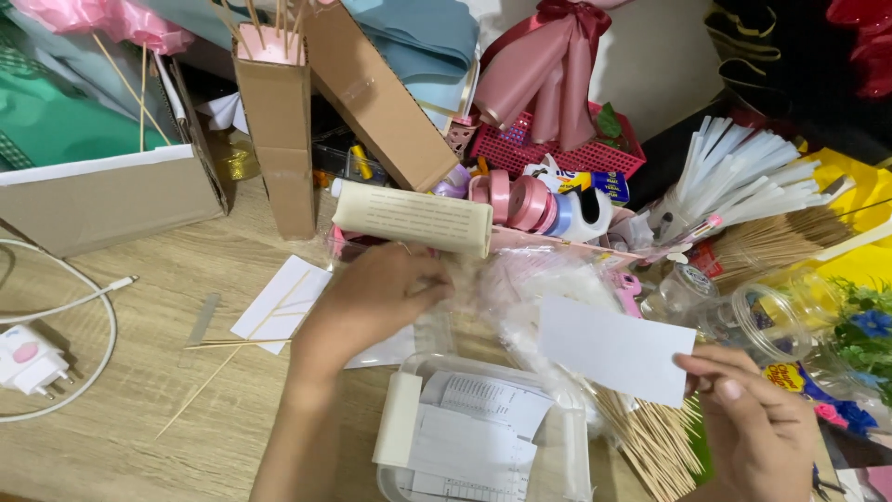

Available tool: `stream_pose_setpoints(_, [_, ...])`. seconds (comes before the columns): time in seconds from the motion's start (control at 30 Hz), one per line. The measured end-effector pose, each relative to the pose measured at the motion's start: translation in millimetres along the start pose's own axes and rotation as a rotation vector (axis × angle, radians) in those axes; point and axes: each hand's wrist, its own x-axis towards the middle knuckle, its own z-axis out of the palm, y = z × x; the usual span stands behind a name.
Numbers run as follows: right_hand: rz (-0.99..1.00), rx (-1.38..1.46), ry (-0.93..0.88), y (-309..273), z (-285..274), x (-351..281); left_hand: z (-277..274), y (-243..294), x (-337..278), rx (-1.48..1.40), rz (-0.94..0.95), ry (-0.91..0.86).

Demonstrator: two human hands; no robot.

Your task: The person organizes craft supplies on a cluttered table. They handle small plastic bags and wooden skewers, placing the skewers into the bags and arranging them on the table.

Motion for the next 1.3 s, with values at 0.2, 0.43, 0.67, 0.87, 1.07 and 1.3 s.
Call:
stream_pose_setpoints(0.2, [0.146, -0.393, -0.497, -30, 24, 13, -8, -6, -12, -0.341, 0.190, 0.563])
stream_pose_setpoints(0.43, [0.025, -0.359, -0.939, -44, 93, 21, -3, -8, -10, -0.476, 0.186, 0.704])
stream_pose_setpoints(0.67, [0.489, -0.770, -0.823, -38, 94, 22, -1, -11, -6, -0.572, 0.208, 0.645])
stream_pose_setpoints(0.87, [-0.024, -0.605, -0.208, -32, 81, 15, 6, 0, -5, -0.634, 0.295, 0.498])
stream_pose_setpoints(1.07, [-0.265, -0.921, -0.143, -32, 94, 28, 19, 24, -6, -0.742, 0.365, 0.243])
stream_pose_setpoints(1.3, [0.011, -0.718, -0.126, -22, 64, 29, 17, 31, -11, -0.543, 0.060, 0.071])
